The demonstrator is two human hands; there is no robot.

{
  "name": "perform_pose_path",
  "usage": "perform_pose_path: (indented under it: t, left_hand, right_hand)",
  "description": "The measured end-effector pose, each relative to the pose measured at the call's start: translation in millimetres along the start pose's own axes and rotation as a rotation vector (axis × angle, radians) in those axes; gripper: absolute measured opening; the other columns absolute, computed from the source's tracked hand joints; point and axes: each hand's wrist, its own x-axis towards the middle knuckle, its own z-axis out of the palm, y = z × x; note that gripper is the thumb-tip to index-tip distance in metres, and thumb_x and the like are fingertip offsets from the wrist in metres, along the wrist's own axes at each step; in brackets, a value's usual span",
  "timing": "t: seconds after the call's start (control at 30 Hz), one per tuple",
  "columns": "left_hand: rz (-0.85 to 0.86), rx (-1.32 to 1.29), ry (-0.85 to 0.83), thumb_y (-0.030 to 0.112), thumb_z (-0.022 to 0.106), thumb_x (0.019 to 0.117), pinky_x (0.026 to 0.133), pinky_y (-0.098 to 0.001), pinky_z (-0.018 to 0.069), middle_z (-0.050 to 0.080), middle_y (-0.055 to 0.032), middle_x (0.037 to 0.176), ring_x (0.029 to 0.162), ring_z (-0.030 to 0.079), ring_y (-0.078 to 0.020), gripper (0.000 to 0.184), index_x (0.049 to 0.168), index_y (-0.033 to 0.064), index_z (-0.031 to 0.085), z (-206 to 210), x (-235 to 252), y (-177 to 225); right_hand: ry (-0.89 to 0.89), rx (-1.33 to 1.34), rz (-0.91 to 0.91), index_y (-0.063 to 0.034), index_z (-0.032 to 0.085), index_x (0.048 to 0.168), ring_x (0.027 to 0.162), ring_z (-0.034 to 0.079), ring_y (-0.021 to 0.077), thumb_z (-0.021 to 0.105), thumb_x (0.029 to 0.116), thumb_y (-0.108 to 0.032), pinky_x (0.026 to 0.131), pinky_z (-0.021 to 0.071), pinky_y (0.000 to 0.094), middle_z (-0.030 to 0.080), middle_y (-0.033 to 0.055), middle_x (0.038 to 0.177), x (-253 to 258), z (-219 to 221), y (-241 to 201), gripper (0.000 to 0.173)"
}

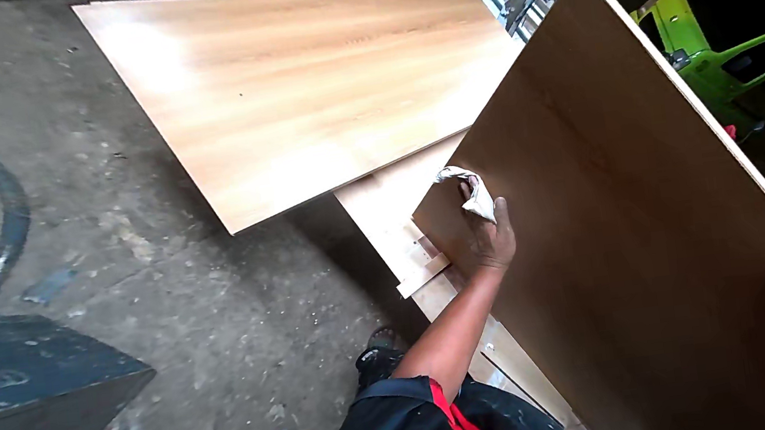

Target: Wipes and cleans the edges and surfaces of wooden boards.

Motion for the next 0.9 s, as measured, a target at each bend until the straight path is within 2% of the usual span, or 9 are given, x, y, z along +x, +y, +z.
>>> perform_pose_path:
  t: [0.07,0.17,0.3,0.37,0.4,0.47,0.6,0.8,0.9]
  left_hand:
    - [0.005,0.075,0.017,0.063,0.04,0.1028,0.127,-0.0468,0.0192,0.028,-0.0178,0.166,0.155,0.025,-0.0276,0.084,0.158,0.0001,0.032,1.7,-2.0,2.3]
    - [0.068,0.089,0.029,0.077,0.057,0.0858,0.128,-0.0475,0.0141,0.021,-0.0234,0.167,0.156,0.018,-0.0316,0.115,0.159,-0.0043,0.022,2.5,-1.3,2.2]
    - [0.012,0.003,0.033,0.062,0.049,0.1003,0.128,-0.0442,0.0163,0.025,-0.0136,0.169,0.157,0.021,-0.0244,0.087,0.161,0.0047,0.026,2.1,-2.0,1.2]
    - [-0.022,0.021,0.043,0.058,0.04,0.1054,0.126,-0.0449,0.0232,0.036,-0.0172,0.163,0.153,0.03,-0.0263,0.076,0.156,0.0013,0.036,3.7,-2.5,2.7]
    - [-0.024,0.031,0.036,0.055,0.036,0.1073,0.127,-0.0448,0.0217,0.034,-0.017,0.164,0.154,0.029,-0.0263,0.073,0.157,0.0012,0.036,4.2,-2.4,2.3]
    - [0.015,0.038,0.037,0.056,0.036,0.1068,0.128,-0.044,0.0178,0.029,-0.016,0.167,0.155,0.024,-0.0252,0.075,0.159,0.0015,0.031,4.0,-2.2,1.4]
    - [0.091,-0.003,0.048,0.065,0.058,0.0932,0.128,-0.045,0.0155,0.025,-0.0218,0.166,0.155,0.022,-0.0292,0.101,0.159,-0.003,0.023,0.9,-1.9,2.8]
    - [0.082,-0.072,0.015,0.05,0.053,0.1002,0.128,-0.0437,0.0161,0.023,-0.0181,0.168,0.156,0.02,-0.0264,0.082,0.159,-0.0007,0.027,-2.4,-2.1,-2.8]
    - [0.078,-0.036,0.01,0.054,0.051,0.0983,0.127,-0.0434,0.0177,0.024,-0.0205,0.167,0.156,0.021,-0.0275,0.086,0.158,-0.0029,0.026,-1.6,-2.3,-3.7]
  right_hand:
    - [0.004,-0.003,-0.001,-0.0019,0.059,0.076,0.056,0.06,0.0293,0.039,0.1097,-0.033,0.05,0.0396,0.0469,0.057,0.0142,0.062,-0.1,0.2,0.0,0.05]
    - [0.011,0.01,-0.007,-0.0016,0.061,0.077,0.056,0.061,0.03,0.039,0.1096,-0.033,0.049,0.0404,0.0478,0.059,0.0149,0.062,-1.2,-0.4,0.0,0.05]
    - [0.011,-0.006,-0.005,-0.0024,0.059,0.076,0.055,0.059,0.0286,0.039,0.1099,-0.033,0.049,0.0389,0.0464,0.057,0.0137,0.061,-1.7,-0.9,-0.6,0.05]
    - [0.014,-0.009,-0.005,-0.0026,0.059,0.075,0.055,0.059,0.0289,0.039,0.1098,-0.033,0.049,0.039,0.0464,0.057,0.0139,0.061,-1.2,-0.1,-0.4,0.05]
    - [0.013,-0.011,-0.001,-0.0026,0.059,0.075,0.055,0.059,0.0292,0.039,0.1098,-0.033,0.049,0.0389,0.0466,0.057,0.014,0.061,-0.9,0.3,-0.2,0.05]
    - [0.018,-0.016,0.004,-0.0029,0.059,0.075,0.055,0.06,0.0293,0.039,0.1096,-0.033,0.049,0.0389,0.0468,0.057,0.0133,0.061,-1.0,0.0,-0.8,0.05]
    - [0.028,-0.013,0.001,-0.0028,0.059,0.075,0.054,0.059,0.029,0.04,0.1095,-0.032,0.049,0.0386,0.0468,0.057,0.0133,0.061,-3.0,-1.9,-2.7,0.049]
    - [0.017,-0.021,0.023,-0.0026,0.059,0.075,0.056,0.06,0.0302,0.039,0.1097,-0.034,0.05,0.0398,0.0476,0.058,0.014,0.061,-1.0,0.0,-2.9,0.051]
    - [0.032,-0.003,0.013,-0.0028,0.059,0.074,0.054,0.059,0.029,0.04,0.1095,-0.034,0.049,0.0391,0.0473,0.056,0.0134,0.06,-0.7,1.9,-1.1,0.051]
